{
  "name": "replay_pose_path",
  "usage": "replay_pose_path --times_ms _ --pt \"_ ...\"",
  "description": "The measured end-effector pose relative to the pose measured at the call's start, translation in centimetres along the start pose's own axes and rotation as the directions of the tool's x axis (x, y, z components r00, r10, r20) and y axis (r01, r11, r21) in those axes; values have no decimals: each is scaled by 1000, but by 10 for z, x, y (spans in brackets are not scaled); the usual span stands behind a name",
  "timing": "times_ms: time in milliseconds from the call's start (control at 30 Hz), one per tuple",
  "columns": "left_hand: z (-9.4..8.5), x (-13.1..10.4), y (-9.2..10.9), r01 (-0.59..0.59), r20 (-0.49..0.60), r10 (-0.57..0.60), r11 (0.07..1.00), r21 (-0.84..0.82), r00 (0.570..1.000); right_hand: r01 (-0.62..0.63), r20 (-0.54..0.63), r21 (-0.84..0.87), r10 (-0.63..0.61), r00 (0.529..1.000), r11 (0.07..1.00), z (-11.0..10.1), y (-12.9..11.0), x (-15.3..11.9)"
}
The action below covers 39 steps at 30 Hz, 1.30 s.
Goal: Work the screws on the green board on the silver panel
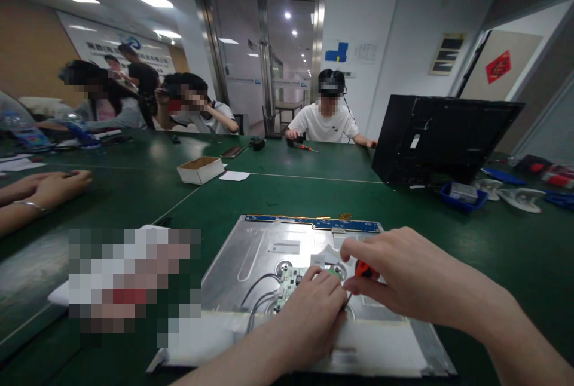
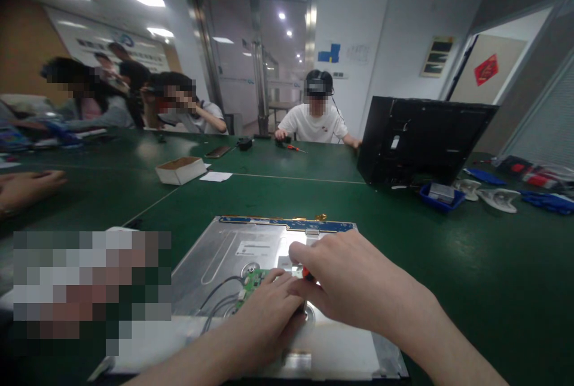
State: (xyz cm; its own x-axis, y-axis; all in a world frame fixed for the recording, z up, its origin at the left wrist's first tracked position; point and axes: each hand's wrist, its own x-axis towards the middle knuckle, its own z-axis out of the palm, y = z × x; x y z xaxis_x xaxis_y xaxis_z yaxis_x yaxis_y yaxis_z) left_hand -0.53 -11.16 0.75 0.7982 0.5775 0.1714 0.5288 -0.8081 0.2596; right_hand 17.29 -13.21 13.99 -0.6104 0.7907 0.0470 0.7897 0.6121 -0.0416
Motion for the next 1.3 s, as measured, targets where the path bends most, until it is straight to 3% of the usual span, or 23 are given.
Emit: replay_pose_path --times_ms 767,967,1300 --pt "6 -1 -1 12 -15 -12 1000 -9 1000 20 4 39 -20 1000 999 -5 -4 -2" --pt "4 0 -1 12 -14 -12 1000 -3 1000 -49 29 11 49 998 999 -3 -2 0" --pt "-6 0 2 7 18 -7 1000 -25 1000 0 -1 16 0 1000 1000 -1 2 0"
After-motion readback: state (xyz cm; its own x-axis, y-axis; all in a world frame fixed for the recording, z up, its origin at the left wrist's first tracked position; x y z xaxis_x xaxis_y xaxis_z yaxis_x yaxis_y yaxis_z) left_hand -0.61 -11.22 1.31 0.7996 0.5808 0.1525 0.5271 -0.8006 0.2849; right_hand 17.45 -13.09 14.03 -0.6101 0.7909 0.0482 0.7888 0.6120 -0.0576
